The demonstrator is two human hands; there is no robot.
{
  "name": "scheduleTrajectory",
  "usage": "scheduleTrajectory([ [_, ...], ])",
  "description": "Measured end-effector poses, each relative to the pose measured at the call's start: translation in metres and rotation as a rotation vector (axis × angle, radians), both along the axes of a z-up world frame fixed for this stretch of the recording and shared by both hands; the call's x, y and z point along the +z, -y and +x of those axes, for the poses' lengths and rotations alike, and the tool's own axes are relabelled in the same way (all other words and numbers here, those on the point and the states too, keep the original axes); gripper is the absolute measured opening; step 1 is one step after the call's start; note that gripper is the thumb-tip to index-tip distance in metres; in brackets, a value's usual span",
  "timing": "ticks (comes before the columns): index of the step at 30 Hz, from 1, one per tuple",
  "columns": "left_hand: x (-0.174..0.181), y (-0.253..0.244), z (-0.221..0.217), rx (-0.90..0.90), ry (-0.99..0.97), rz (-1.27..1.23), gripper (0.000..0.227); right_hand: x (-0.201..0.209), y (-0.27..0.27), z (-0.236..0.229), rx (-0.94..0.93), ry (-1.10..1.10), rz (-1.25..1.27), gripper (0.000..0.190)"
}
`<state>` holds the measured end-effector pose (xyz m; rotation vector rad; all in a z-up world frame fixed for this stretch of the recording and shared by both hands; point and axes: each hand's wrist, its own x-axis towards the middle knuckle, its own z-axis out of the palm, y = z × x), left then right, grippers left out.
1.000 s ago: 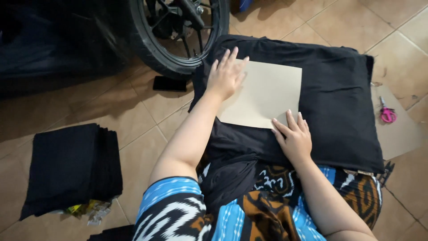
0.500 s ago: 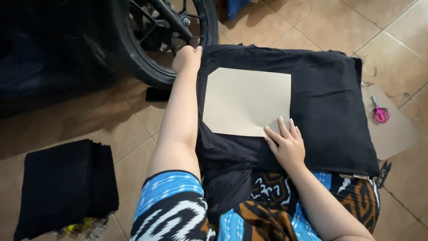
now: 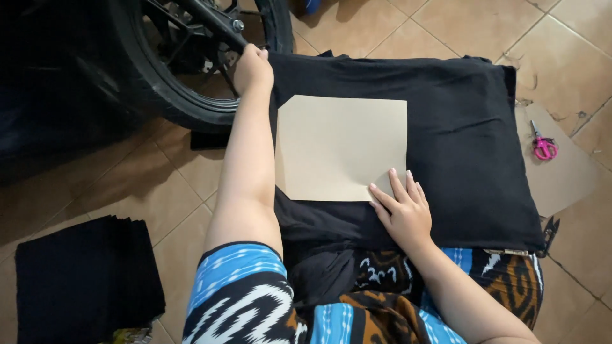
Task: Folding black t-shirts using a cardboard template for uniform sizing and attaching price tags.
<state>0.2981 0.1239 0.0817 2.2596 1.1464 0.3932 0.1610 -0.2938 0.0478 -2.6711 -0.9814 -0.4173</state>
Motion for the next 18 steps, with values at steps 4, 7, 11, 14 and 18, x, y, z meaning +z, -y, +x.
scheduleTrajectory([
  [4,-0.023,-0.010,0.000,-0.059,-0.008,0.068,0.022,0.002,-0.001,0.001,-0.005,-0.047,-0.030,0.035],
  [7,-0.035,-0.008,-0.007,-0.183,-0.134,0.128,0.023,0.003,-0.001,0.003,0.003,0.002,-0.006,0.037],
  [11,-0.019,0.016,-0.020,-0.223,0.007,0.610,0.013,0.003,-0.001,0.002,0.021,-0.006,0.025,0.035],
  [14,-0.001,0.055,-0.041,-0.418,0.111,0.778,0.035,0.001,-0.001,0.001,0.010,-0.004,0.027,0.035],
  [18,-0.011,0.069,-0.104,-0.714,-0.112,0.493,0.049,-0.021,0.008,0.009,0.060,0.056,0.138,0.032],
])
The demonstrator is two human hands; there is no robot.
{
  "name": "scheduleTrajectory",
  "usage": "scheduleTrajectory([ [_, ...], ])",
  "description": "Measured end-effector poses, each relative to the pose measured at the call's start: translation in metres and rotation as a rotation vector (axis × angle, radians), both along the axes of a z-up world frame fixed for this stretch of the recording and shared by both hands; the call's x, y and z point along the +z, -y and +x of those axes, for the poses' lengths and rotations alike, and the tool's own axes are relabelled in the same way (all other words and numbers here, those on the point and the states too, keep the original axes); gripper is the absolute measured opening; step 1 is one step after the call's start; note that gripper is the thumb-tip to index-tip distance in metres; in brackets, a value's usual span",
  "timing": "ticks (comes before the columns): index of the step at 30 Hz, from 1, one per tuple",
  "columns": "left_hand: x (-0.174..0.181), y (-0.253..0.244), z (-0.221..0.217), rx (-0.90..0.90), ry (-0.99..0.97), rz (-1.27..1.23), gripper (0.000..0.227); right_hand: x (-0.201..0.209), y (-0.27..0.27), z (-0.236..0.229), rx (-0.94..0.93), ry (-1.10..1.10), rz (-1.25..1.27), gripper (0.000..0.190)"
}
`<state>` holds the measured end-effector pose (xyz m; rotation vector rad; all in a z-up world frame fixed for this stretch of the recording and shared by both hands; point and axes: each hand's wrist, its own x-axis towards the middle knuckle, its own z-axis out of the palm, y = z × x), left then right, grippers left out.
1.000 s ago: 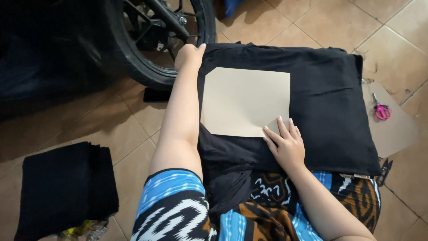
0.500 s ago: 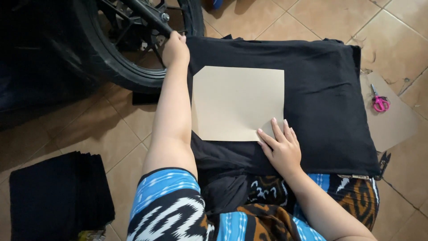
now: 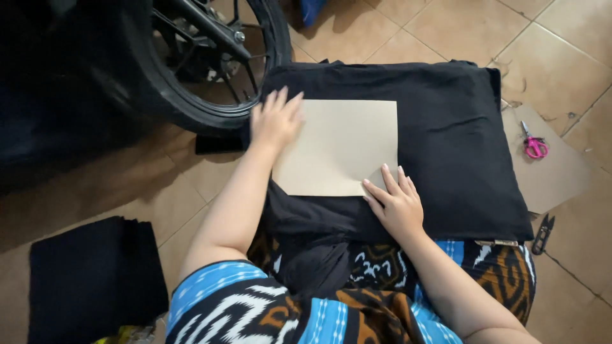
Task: Folding black t-shirts using a cardboard template for uniform sizing and attaching price tags.
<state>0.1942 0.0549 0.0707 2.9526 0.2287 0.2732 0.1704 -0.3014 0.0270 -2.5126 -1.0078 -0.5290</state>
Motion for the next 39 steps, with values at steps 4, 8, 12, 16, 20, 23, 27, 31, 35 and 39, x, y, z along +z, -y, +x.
scheduleTrajectory([
  [4,-0.008,-0.049,-0.052,0.436,-0.105,-0.181,0.045,-0.006,0.002,0.001,0.004,0.020,-0.004,0.031],
  [8,-0.029,-0.077,-0.112,0.813,-0.090,-0.394,0.046,-0.007,0.003,-0.001,-0.006,0.079,0.026,0.028],
  [12,-0.026,-0.017,-0.160,0.834,0.289,-0.772,0.025,-0.019,0.007,0.007,-0.001,0.171,0.014,0.026],
  [16,-0.037,0.021,-0.165,0.803,0.247,-0.955,0.044,-0.018,0.012,0.009,0.047,0.159,0.024,0.028],
  [20,-0.040,0.031,-0.161,0.844,0.282,-1.137,0.068,-0.022,0.018,0.007,0.004,0.130,0.003,0.024],
  [23,-0.063,0.025,-0.156,0.872,0.301,-1.194,0.073,-0.024,0.017,0.010,0.007,0.148,-0.015,0.028],
  [27,-0.055,0.032,-0.153,0.884,0.304,-0.944,0.060,-0.025,0.014,0.019,0.064,0.239,-0.010,0.025],
  [31,-0.017,0.059,-0.164,0.837,0.308,-0.818,0.049,-0.021,0.016,0.018,0.077,0.294,0.021,0.015],
  [35,-0.012,0.058,-0.161,0.746,0.256,-0.501,0.038,-0.006,0.010,0.015,0.081,0.399,-0.018,0.012],
  [39,-0.014,0.044,-0.151,0.767,0.038,-0.502,0.045,0.005,0.010,0.020,0.219,0.374,-0.088,0.028],
])
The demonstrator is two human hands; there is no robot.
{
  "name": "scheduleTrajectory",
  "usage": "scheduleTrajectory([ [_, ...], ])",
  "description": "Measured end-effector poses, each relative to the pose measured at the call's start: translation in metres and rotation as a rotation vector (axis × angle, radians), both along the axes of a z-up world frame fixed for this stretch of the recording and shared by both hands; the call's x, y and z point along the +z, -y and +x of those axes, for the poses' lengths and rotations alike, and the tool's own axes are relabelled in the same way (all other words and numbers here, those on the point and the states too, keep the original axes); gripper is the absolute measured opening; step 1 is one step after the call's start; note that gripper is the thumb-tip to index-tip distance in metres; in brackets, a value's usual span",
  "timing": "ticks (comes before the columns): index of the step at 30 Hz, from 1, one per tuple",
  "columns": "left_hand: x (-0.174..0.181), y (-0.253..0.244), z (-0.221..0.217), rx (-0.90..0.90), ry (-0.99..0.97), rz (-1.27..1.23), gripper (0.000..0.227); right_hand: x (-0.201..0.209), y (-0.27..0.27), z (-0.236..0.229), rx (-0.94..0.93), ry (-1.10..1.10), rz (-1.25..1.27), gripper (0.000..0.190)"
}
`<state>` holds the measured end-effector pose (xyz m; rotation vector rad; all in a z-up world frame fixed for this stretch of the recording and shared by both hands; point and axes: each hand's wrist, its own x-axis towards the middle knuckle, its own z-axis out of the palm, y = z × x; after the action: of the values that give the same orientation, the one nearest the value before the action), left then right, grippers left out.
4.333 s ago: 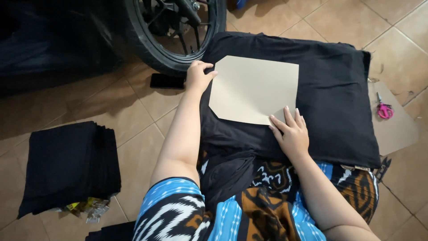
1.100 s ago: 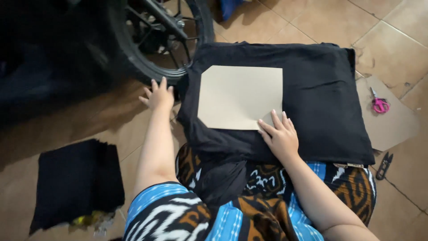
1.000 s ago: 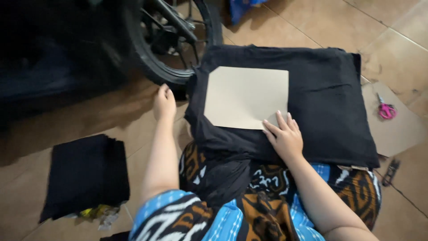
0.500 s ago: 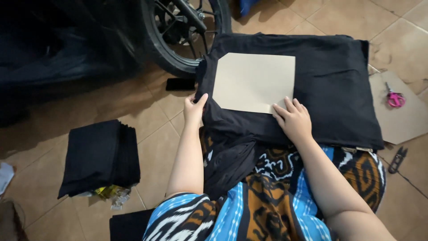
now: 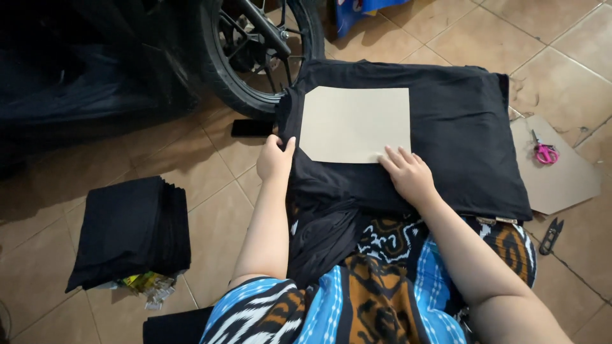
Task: Folding black t-shirts using a cardboard template for uniform sizing and attaching price tags.
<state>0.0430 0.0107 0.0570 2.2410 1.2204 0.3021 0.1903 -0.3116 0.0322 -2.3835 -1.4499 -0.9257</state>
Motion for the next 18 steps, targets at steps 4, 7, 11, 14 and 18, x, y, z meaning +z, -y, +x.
scheduleTrajectory([
  [4,-0.002,-0.002,0.011,0.038,0.063,-0.051,0.038,-0.008,-0.001,0.003,0.042,-0.007,-0.034,0.033],
  [7,-0.005,0.003,0.011,0.092,0.239,-0.091,0.030,-0.013,0.001,0.003,0.014,0.054,-0.028,0.035],
  [11,-0.005,0.011,0.011,0.007,0.482,0.184,0.019,-0.010,0.005,-0.004,-0.008,0.063,-0.020,0.031],
  [14,-0.011,0.018,0.021,-0.213,0.598,0.473,0.013,-0.012,0.007,-0.009,-0.007,0.026,-0.002,0.031],
  [18,-0.011,0.042,0.029,-0.635,0.505,0.623,0.015,-0.007,0.005,-0.014,-0.007,-0.052,0.053,0.032],
])
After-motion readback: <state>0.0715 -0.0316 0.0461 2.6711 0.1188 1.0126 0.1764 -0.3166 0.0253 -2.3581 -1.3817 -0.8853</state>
